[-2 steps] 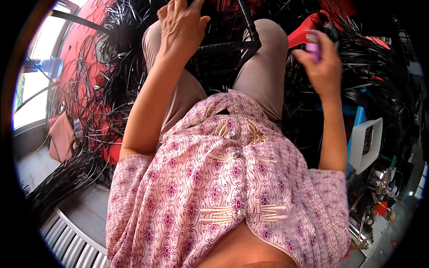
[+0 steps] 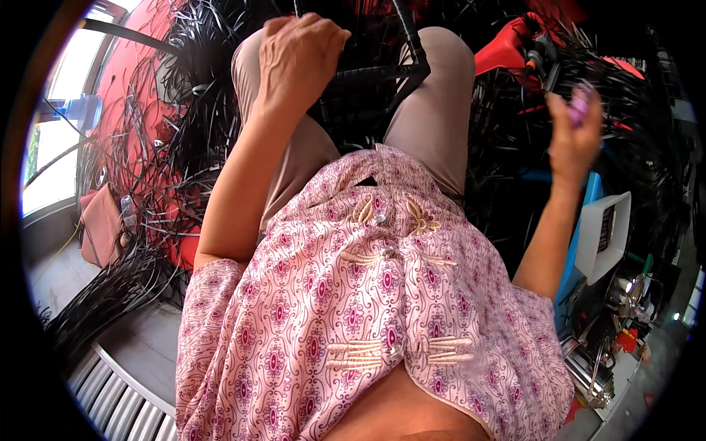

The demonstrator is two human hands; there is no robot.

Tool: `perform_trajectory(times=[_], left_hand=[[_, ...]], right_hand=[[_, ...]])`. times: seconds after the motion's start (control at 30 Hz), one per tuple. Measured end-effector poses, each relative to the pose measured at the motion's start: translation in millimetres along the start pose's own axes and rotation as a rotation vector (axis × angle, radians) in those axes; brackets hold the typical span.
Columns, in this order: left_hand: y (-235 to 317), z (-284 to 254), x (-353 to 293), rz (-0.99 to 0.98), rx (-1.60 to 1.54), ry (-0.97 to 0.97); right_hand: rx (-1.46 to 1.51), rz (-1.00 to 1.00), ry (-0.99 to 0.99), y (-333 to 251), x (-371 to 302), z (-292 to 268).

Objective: The person attaches black plastic strips to a metal chair frame using a pneumatic nail gun and pliers. They pull the strips tight across the frame, cut them to size, and secure them with nails.

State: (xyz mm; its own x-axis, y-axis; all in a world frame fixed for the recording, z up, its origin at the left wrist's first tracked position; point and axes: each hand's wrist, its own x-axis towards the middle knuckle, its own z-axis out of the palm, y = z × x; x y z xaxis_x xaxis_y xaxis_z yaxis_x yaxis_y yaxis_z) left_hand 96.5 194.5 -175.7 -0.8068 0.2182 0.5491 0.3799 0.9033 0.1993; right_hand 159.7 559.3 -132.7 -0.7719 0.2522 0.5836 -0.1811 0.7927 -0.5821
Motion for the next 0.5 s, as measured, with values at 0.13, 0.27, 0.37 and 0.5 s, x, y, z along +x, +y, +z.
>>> perform_trajectory(times=[0.13,0.27,0.37,0.5], left_hand=[[13,4,-22,0.169,-0.222,0.027],[28,10,-21,0.172,-0.121,-0.15],[17,21,3,0.171,-0.093,-0.179],[7,-19,59,0.098,-0.121,-0.181]], right_hand=[[-0.763,0.234,0.33,107,-15,-130],[-0.912,0.852,0.114,179,-31,-225],[-1.009,0.894,0.008,228,-36,-257],[-1.042,0.354,0.323,179,-8,-225]])
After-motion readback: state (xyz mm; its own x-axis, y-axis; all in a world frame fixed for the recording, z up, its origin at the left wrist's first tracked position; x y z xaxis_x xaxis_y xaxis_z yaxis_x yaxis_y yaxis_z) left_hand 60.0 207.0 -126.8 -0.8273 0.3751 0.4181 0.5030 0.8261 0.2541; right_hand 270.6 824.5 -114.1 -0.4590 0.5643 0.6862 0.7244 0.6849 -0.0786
